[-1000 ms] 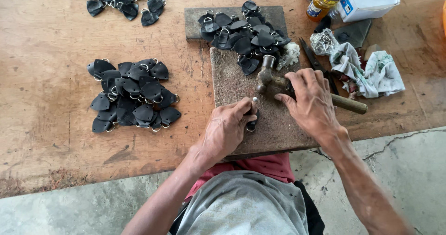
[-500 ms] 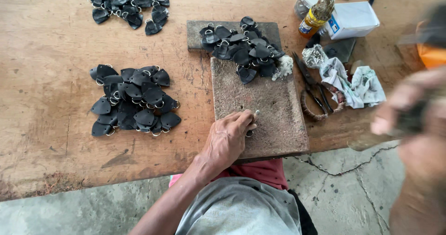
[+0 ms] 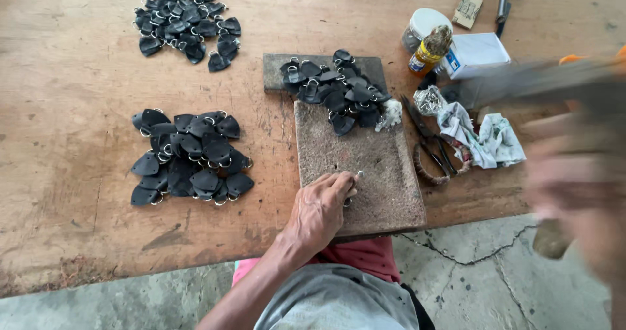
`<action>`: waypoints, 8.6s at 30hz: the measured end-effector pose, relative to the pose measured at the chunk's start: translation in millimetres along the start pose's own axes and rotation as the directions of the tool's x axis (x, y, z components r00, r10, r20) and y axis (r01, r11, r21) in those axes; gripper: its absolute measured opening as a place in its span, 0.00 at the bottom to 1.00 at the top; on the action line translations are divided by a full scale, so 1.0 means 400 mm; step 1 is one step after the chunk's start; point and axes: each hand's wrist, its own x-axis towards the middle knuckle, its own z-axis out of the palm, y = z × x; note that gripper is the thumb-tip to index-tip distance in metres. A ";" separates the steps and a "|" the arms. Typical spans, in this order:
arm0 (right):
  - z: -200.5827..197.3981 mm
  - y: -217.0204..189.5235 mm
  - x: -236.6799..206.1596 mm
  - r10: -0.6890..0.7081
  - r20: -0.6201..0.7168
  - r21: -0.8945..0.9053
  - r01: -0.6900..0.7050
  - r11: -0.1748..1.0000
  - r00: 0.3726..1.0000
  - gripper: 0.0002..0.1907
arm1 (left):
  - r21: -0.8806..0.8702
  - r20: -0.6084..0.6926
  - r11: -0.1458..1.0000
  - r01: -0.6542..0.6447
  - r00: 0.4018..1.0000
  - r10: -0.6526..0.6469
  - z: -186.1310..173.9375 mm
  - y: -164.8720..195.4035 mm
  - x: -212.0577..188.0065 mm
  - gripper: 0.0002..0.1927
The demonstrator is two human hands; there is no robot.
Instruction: The person sits at a workbench assembling black leather keychain fobs. They pick up a leather piece, place a metal split ring through its hole on a stone block, and hammer the ring closed, setting finished pieces into a growing pile and repeating the cycle.
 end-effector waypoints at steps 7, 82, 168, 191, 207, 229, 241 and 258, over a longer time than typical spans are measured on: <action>0.042 0.087 -0.046 -0.286 -0.250 0.479 0.375 0.793 0.925 0.17 | 0.026 -0.018 0.999 -0.023 1.000 0.023 0.002 0.004 -0.002 0.17; 0.382 0.145 0.239 0.425 0.297 -0.344 -0.319 0.883 0.855 0.24 | 0.560 -0.221 0.799 0.218 0.969 -0.109 -0.261 -0.157 -0.029 0.29; 0.259 0.102 0.036 0.392 0.276 -0.336 -0.294 0.895 0.877 0.10 | 0.044 0.082 0.955 0.295 0.951 -0.297 -0.050 -0.032 0.012 0.10; 0.280 0.229 0.002 0.304 0.126 0.360 -0.329 0.873 0.944 0.14 | -0.291 0.138 0.882 0.371 0.928 -0.345 -0.067 -0.013 0.037 0.06; 0.206 0.206 -0.094 0.240 0.062 0.439 -0.243 0.865 0.969 0.15 | -0.185 0.040 0.960 0.212 0.977 -0.208 -0.017 -0.019 0.023 0.05; 0.190 0.193 -0.070 0.053 0.019 0.173 -0.056 0.983 0.998 0.15 | 0.060 0.154 0.997 0.056 0.986 -0.065 -0.006 -0.015 0.028 0.10; -0.028 0.194 -0.144 -0.220 -0.259 -0.335 0.127 0.934 0.940 0.08 | 0.093 0.070 0.996 -0.009 0.998 0.003 0.009 -0.007 0.018 0.12; 0.238 0.240 0.175 0.005 0.197 -0.708 0.139 0.692 0.980 0.27 | -0.371 0.134 0.808 0.458 0.887 -0.441 -0.066 -0.047 0.015 0.10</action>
